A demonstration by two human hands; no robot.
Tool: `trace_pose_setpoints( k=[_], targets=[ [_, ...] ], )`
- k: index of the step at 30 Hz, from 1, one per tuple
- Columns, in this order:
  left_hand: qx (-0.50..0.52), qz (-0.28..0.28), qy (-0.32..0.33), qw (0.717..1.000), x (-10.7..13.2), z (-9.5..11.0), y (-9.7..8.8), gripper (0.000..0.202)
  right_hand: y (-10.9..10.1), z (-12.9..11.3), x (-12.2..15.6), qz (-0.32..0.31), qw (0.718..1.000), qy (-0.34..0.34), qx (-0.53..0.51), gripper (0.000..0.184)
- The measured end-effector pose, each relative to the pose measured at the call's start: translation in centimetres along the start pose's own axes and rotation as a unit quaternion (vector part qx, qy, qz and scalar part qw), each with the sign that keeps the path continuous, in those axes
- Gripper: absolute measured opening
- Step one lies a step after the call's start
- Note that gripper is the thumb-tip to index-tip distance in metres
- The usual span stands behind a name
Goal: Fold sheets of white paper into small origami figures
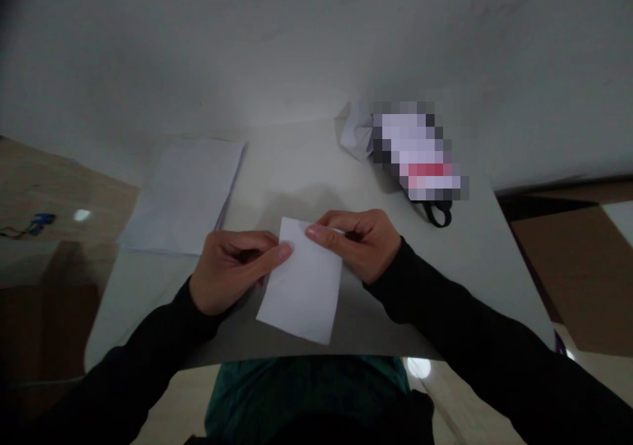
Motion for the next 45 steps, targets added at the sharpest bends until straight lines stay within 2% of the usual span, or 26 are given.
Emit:
trace_pose_setpoints(
  k=[4, 9, 11, 15, 19, 25, 35, 45],
  targets=[
    [0.04, 0.041, -0.014, 0.998, 0.0, -0.2, -0.4, 0.011, -0.4, -0.9, 0.0, 0.028, 0.997, -0.053, 0.056, 0.032],
    [0.06, 0.092, -0.008, 0.994, 0.0, -0.6, -1.1, 0.014, 0.7, -2.6, 0.5, -0.028, 0.981, -0.158, 0.109, 0.03],
    [0.079, 0.109, 0.0, 0.991, 0.1, -0.5, -1.3, 0.021, 0.7, -2.9, 0.6, -0.021, 0.977, -0.174, 0.123, 0.029],
    [0.09, 0.115, -0.002, 0.989, 0.2, -0.5, -1.4, 0.045, 0.2, -2.7, 0.6, 0.024, 0.979, -0.165, 0.119, 0.016],
    [0.076, 0.092, 0.013, 0.993, 0.3, -0.3, -0.9, 0.038, 0.0, -2.3, 0.8, 0.066, 0.982, -0.157, 0.077, 0.001],
    [0.034, 0.104, 0.042, 0.993, 0.4, 0.0, -0.6, 0.021, -0.1, -2.0, 1.3, 0.119, 0.982, -0.118, 0.088, 0.005],
    [0.001, 0.118, 0.067, 0.991, 0.5, 0.2, -0.5, 0.016, -0.3, -2.2, 1.5, 0.142, 0.978, -0.126, 0.091, 0.005],
    [-0.019, 0.13, 0.081, 0.988, 0.8, 0.2, -0.5, 0.021, -0.3, -2.0, 1.6, 0.153, 0.975, -0.119, 0.104, 0.007]
  ],
)
Point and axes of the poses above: each hand's wrist, its own x-axis away from the middle knuckle, its own y-axis out of the palm, z = x × y, the point moved 7 cm from there along -x, towards the middle knuckle, and after that the axes turned 7 degrees about z, right-handed, at the moved point
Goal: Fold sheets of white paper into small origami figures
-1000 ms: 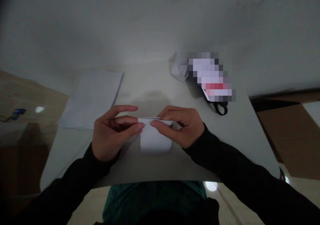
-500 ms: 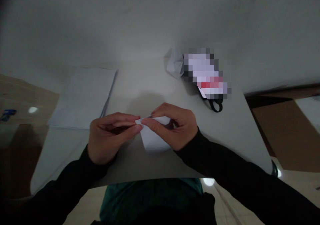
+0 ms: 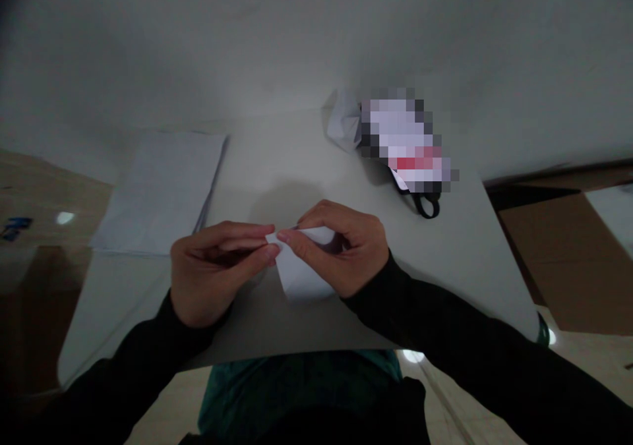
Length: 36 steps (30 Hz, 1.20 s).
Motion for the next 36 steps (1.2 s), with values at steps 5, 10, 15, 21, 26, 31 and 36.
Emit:
trace_pose_setpoints(
  k=[5, 10, 15, 21, 26, 31, 36],
  targets=[
    [-0.008, 0.012, 0.037, 0.999, 0.1, 0.6, -0.1, 0.02, 0.0, 0.0, 0.1, 0.007, 1.0, 0.0, -0.002, 0.006],
    [-0.029, 0.021, 0.064, 0.997, 0.1, 1.0, -0.3, 0.013, 0.2, -0.1, 0.2, -0.001, 1.0, -0.005, -0.003, 0.006],
    [-0.021, 0.02, 0.064, 0.998, 0.1, 1.1, -0.3, 0.011, 0.3, -0.2, 0.2, -0.001, 0.999, -0.032, -0.02, 0.007],
    [-0.017, 0.025, 0.046, 0.998, -0.1, 0.6, -0.3, 0.012, 0.3, 0.1, 0.1, -0.003, 1.0, -0.027, -0.006, 0.007],
    [-0.014, 0.021, 0.023, 0.999, -0.1, 0.1, -0.2, 0.013, 0.5, 0.2, 0.2, -0.009, 1.0, -0.017, 0.0, 0.009],
    [0.013, 0.035, 0.01, 0.999, -0.5, -0.4, -0.5, 0.021, 0.3, 1.3, 0.3, 0.031, 0.997, 0.061, -0.038, 0.03],
    [0.032, 0.091, 0.004, 0.995, -1.2, -1.2, -1.6, 0.016, 0.5, 2.4, 0.5, 0.039, 0.986, 0.139, -0.081, 0.022]
  ],
)
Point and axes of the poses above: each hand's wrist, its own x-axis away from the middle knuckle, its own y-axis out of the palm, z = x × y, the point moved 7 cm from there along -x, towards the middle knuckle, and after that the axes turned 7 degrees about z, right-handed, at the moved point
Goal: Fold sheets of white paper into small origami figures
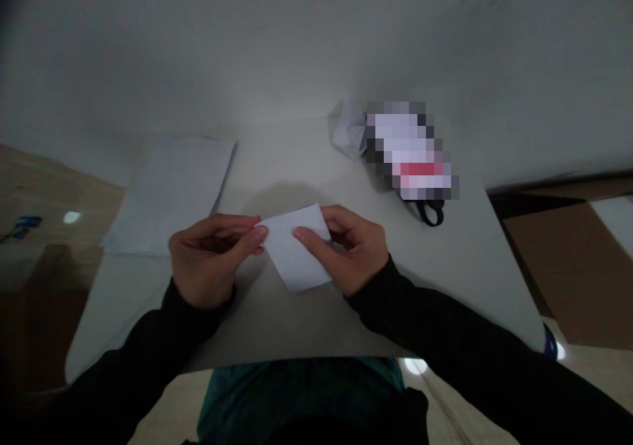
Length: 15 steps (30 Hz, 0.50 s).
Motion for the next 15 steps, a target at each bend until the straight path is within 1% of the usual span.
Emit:
trace_pose_setpoints(
  k=[2, 4, 8, 12, 15],
  targets=[
    [0.007, 0.005, -0.004, 1.0, -0.1, -0.3, -0.1, 0.015, -0.3, -0.1, -0.1, 0.019, 1.0, -0.003, 0.021, 0.01],
    [0.009, 0.005, -0.004, 1.0, -0.1, -0.4, -0.2, 0.015, -0.5, -0.1, -0.2, 0.03, 0.999, -0.004, 0.041, 0.007],
    [0.007, -0.001, 0.002, 1.0, 0.0, -0.3, 0.0, 0.015, -0.9, 0.3, -0.6, 0.025, 0.998, 0.004, 0.051, 0.011],
    [0.005, 0.003, 0.01, 1.0, 0.0, 0.0, 0.1, 0.012, -1.2, 0.2, -1.1, 0.016, 0.997, -0.027, 0.064, 0.019],
    [-0.011, 0.002, 0.028, 1.0, 0.1, 0.3, 0.2, 0.011, -1.2, 0.2, -1.3, 0.022, 0.998, -0.039, 0.05, 0.013]
  ],
)
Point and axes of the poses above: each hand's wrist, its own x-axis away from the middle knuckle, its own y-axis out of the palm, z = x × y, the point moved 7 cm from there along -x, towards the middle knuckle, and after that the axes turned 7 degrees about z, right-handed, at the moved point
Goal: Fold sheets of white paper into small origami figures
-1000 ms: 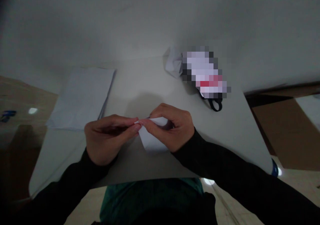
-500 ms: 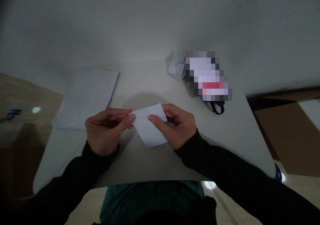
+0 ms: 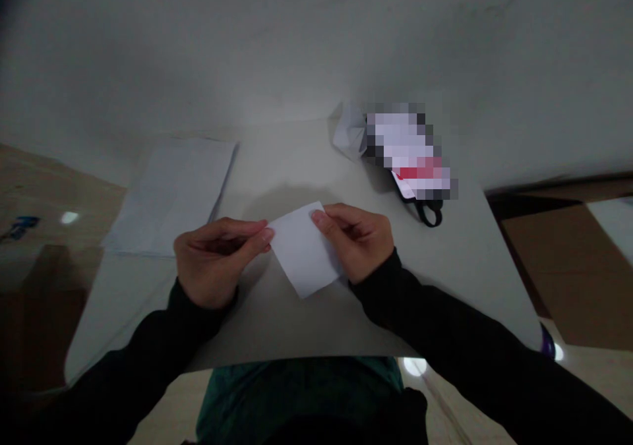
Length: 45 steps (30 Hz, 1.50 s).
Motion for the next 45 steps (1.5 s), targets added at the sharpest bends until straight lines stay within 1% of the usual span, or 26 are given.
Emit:
trace_pose_setpoints(
  k=[3, 7, 10, 13, 16, 18, 20, 22, 24, 25, 28, 31, 34, 38, 40, 43, 45],
  targets=[
    [-0.03, -0.013, 0.02, 0.999, 0.2, 0.4, 0.1, 0.009, -0.2, -0.1, -0.1, 0.018, 1.0, -0.001, -0.017, 0.012],
    [-0.04, -0.036, 0.041, 0.998, 0.4, 0.6, 0.4, 0.007, -0.6, -0.4, 0.2, 0.039, 0.999, -0.011, 0.001, 0.007],
    [-0.053, -0.085, 0.049, 0.994, 0.4, 0.6, 1.3, 0.012, -0.4, -0.8, 0.7, 0.027, 0.999, -0.034, 0.021, 0.007],
    [-0.111, -0.14, 0.067, 0.982, 0.7, 1.0, 2.5, 0.016, 0.2, -1.3, 1.3, 0.007, 0.998, -0.064, 0.027, 0.007],
    [-0.141, -0.166, 0.089, 0.972, 1.1, 1.5, 3.2, 0.018, 0.2, -1.8, 1.8, 0.016, 0.996, -0.082, 0.021, 0.009],
    [-0.132, -0.151, 0.076, 0.977, 1.3, 1.5, 3.2, 0.02, -0.1, -2.1, 1.9, 0.043, 0.995, -0.089, 0.011, 0.009],
    [-0.1, -0.135, 0.049, 0.985, 1.5, 1.3, 3.3, 0.023, -0.5, -2.3, 1.9, 0.072, 0.993, -0.092, -0.017, 0.008],
    [-0.063, -0.157, 0.035, 0.985, 2.0, 1.1, 3.9, 0.023, -0.7, -2.1, 1.9, 0.086, 0.991, -0.085, -0.061, 0.007],
    [-0.044, -0.194, 0.044, 0.979, 2.4, 1.1, 4.7, 0.023, -0.6, -1.7, 1.8, 0.082, 0.989, -0.065, -0.105, 0.006],
    [-0.043, -0.202, 0.052, 0.977, 2.6, 1.2, 4.9, 0.023, -0.5, -1.4, 1.7, 0.075, 0.988, -0.053, -0.12, 0.006],
    [-0.052, -0.189, 0.072, 0.978, 2.7, 1.3, 5.1, 0.023, 0.0, -0.7, 1.6, 0.049, 0.987, -0.018, -0.154, 0.005],
    [-0.083, -0.17, 0.095, 0.977, 2.7, 1.5, 4.9, 0.03, 0.6, -0.3, 1.5, 0.02, 0.98, 0.009, -0.2, 0.006],
    [-0.122, -0.153, 0.126, 0.973, 2.5, 1.8, 4.6, 0.032, 1.3, -0.1, 1.4, -0.007, 0.975, 0.043, -0.216, 0.013],
    [-0.157, -0.116, 0.167, 0.966, 1.8, 2.3, 3.9, 0.037, 2.2, 0.6, 1.4, -0.06, 0.981, 0.105, -0.151, 0.019],
    [-0.168, -0.086, 0.182, 0.965, 1.4, 2.6, 3.4, 0.041, 2.6, 1.0, 1.7, -0.091, 0.982, 0.122, -0.111, 0.028],
    [-0.183, -0.049, 0.195, 0.962, 0.9, 2.8, 2.7, 0.042, 3.3, 1.6, 2.5, -0.14, 0.976, 0.145, -0.084, 0.031],
    [-0.195, -0.045, 0.201, 0.959, 0.7, 2.8, 2.6, 0.042, 3.7, 2.0, 3.0, -0.171, 0.968, 0.164, -0.081, 0.033]
  ],
)
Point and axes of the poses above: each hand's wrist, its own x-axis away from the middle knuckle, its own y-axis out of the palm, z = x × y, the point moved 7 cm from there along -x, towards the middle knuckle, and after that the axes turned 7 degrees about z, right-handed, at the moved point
